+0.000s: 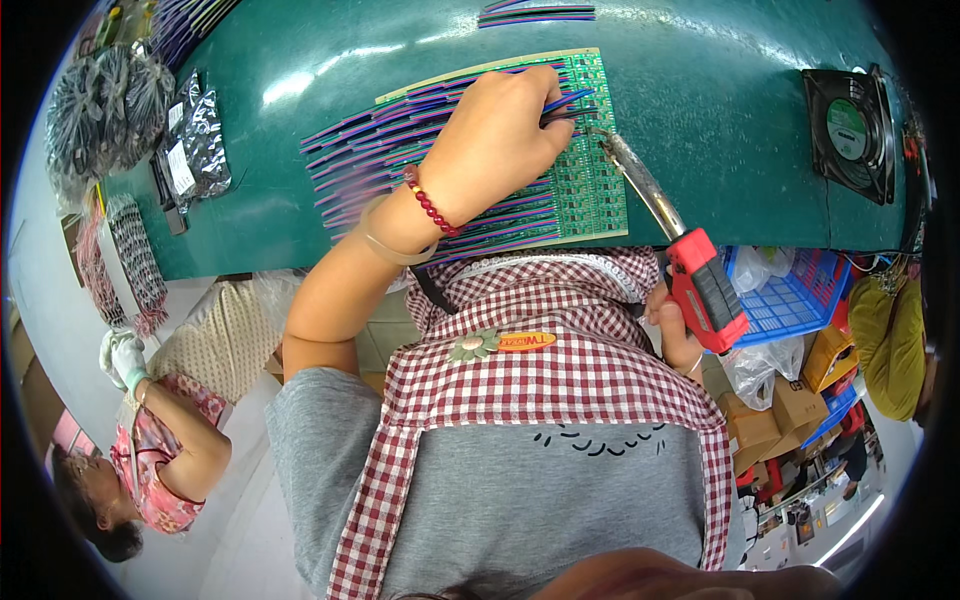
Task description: The person solders wires onto a green printed circuit board using a soldering iron.
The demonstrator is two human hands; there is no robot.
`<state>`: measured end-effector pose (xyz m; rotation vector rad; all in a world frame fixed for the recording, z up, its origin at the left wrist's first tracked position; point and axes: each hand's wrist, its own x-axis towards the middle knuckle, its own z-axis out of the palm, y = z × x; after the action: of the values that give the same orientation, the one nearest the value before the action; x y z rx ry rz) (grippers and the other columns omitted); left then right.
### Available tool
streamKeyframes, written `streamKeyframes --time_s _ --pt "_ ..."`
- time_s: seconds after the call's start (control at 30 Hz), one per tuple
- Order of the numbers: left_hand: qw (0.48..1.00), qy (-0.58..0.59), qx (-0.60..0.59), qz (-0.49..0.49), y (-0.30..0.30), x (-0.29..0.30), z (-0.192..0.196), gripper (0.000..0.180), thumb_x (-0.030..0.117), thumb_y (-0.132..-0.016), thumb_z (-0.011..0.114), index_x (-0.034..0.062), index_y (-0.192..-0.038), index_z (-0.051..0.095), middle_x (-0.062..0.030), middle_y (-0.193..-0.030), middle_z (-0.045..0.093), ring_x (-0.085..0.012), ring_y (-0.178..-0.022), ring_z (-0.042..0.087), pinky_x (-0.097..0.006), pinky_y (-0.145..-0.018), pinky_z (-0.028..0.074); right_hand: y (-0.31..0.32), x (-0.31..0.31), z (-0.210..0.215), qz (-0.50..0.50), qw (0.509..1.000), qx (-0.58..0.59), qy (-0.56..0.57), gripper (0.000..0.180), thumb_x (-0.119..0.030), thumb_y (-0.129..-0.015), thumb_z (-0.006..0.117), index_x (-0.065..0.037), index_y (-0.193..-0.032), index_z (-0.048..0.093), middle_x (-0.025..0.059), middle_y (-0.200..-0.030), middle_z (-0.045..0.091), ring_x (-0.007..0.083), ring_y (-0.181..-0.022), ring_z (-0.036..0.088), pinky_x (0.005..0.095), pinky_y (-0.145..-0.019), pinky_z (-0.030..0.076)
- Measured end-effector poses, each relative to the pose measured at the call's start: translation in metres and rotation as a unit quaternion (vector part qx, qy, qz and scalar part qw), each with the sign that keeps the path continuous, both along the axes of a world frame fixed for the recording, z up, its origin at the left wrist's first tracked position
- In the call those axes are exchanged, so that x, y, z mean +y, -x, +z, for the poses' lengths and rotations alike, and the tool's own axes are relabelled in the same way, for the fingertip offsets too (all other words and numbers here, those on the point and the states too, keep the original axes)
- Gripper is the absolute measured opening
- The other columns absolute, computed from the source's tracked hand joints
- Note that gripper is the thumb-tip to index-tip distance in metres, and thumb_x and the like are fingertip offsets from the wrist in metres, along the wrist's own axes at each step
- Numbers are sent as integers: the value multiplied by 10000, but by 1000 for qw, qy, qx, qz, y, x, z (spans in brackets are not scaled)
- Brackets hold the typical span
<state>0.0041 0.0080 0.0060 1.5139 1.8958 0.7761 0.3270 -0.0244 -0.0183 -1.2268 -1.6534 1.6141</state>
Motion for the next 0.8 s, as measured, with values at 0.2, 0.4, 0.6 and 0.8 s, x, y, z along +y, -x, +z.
streamKeyframes --time_s 0.2,0.4,0.6,0.8 --pt "1000 8 -4 -1 1 0 0 247 156 -750 704 -48 -771 566 -208 -634 573 -325 -557 575 -393 -562 455 -5 1 -2 36 999 -11 2 197 -95 -781 670 28 -935 669 110 -775 666 198 -672 643 308 -620 507" --pt "1000 2 -3 -1 1 0 1 251 158 -748 702 -50 -771 564 -213 -637 571 -333 -561 573 -400 -568 457 -5 2 -4 63 992 -63 -89 179 -105 -779 665 24 -903 660 107 -790 662 222 -675 640 309 -618 502" --pt "1000 -6 0 2 0 -1 0 249 156 -748 699 -50 -772 561 -220 -646 572 -349 -571 575 -406 -576 462 -2 1 0 82 995 35 -49 487 -155 -938 550 77 -1337 393 74 -719 520 134 -610 477 293 -578 444" --pt "1000 -2 -4 4 1 -1 0 247 154 -746 698 -50 -771 561 -222 -652 575 -355 -581 579 -410 -582 463 -6 0 -6 110 991 12 -71 517 -183 -953 543 72 -1365 366 74 -745 521 131 -611 465 289 -579 431"
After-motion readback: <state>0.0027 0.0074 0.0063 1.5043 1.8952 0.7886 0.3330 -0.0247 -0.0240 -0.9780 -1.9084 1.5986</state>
